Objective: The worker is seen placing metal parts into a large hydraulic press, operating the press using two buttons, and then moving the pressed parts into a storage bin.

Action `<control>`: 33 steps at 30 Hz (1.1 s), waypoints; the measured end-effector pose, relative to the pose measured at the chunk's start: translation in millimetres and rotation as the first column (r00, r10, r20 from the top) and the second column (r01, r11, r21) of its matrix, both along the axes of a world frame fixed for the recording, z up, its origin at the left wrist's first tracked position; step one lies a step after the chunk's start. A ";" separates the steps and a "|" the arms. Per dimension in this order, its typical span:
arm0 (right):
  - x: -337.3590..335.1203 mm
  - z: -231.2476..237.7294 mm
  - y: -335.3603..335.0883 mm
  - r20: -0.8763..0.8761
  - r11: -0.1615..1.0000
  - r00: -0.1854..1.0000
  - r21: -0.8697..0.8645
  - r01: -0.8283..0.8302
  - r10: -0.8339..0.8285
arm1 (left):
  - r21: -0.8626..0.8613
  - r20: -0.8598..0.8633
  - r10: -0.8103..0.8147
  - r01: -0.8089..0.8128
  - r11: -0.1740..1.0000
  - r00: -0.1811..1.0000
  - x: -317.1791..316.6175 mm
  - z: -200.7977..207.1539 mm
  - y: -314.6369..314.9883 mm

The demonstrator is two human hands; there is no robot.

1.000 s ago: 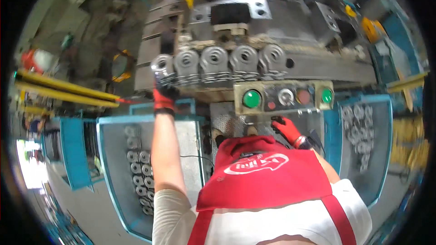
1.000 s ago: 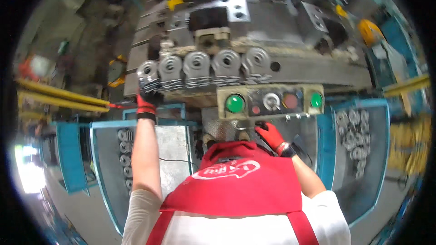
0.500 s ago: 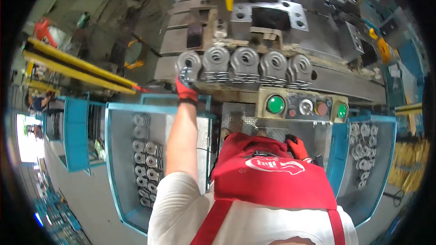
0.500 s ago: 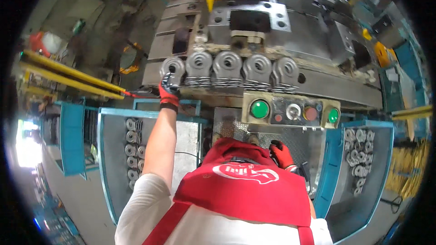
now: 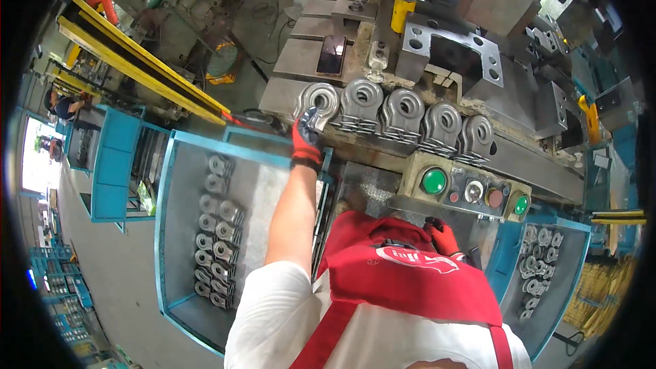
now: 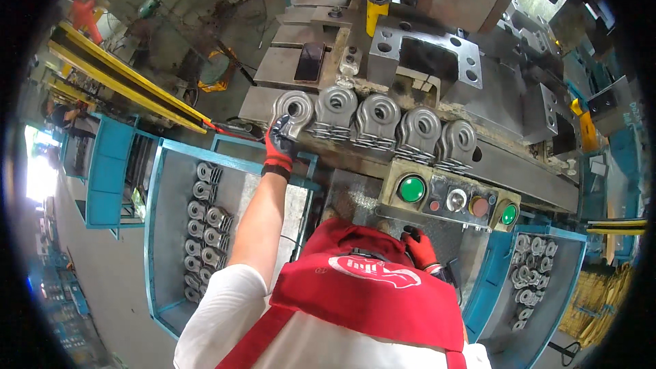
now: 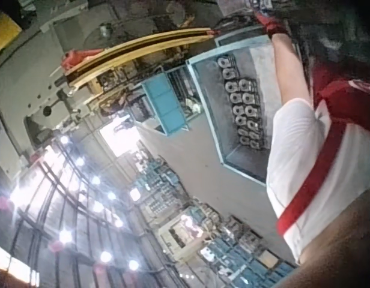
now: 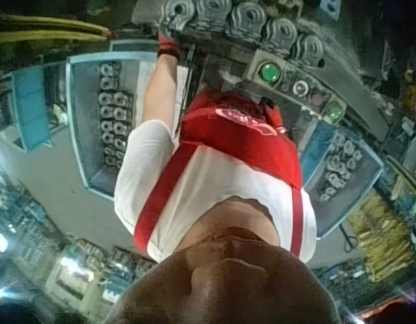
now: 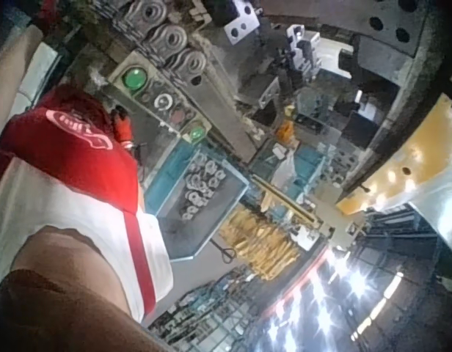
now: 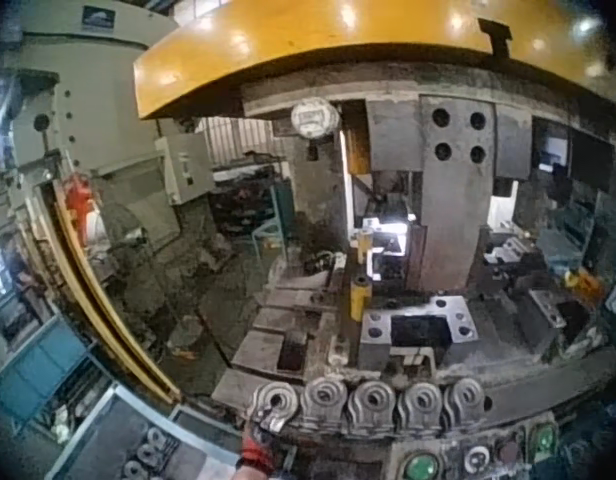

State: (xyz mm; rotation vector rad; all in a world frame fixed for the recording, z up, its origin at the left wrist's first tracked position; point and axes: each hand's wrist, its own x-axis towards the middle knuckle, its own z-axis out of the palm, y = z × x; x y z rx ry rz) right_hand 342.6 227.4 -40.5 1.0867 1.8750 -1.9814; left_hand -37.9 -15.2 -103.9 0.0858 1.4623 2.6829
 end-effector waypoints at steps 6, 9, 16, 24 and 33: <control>-5.2 -8.8 10.1 -0.044 0.991 0.994 0.089 -0.101 0.105 | 0.000 0.150 -0.042 0.043 0.999 0.988 10.4 -3.1 -35.3; -6.4 -19.4 23.0 0.011 0.998 1.000 -0.059 0.006 -0.005 | -0.249 -0.022 -0.060 0.052 0.967 0.998 20.6 34.6 -6.0; -127.4 41.5 -15.2 -0.219 0.941 0.917 0.123 -0.314 0.334 | 0.462 0.386 -0.243 0.041 0.886 0.890 7.9 70.5 -0.5; -267.7 23.9 -127.0 -0.362 0.842 0.931 -0.512 -0.168 -0.035 | 0.538 0.404 -0.405 0.145 0.830 0.820 7.6 78.8 -15.6; -317.6 -26.2 -141.6 -0.137 0.326 0.976 -0.942 -0.075 -0.169 | 0.489 0.630 -0.590 0.332 0.807 0.505 10.3 72.1 -47.2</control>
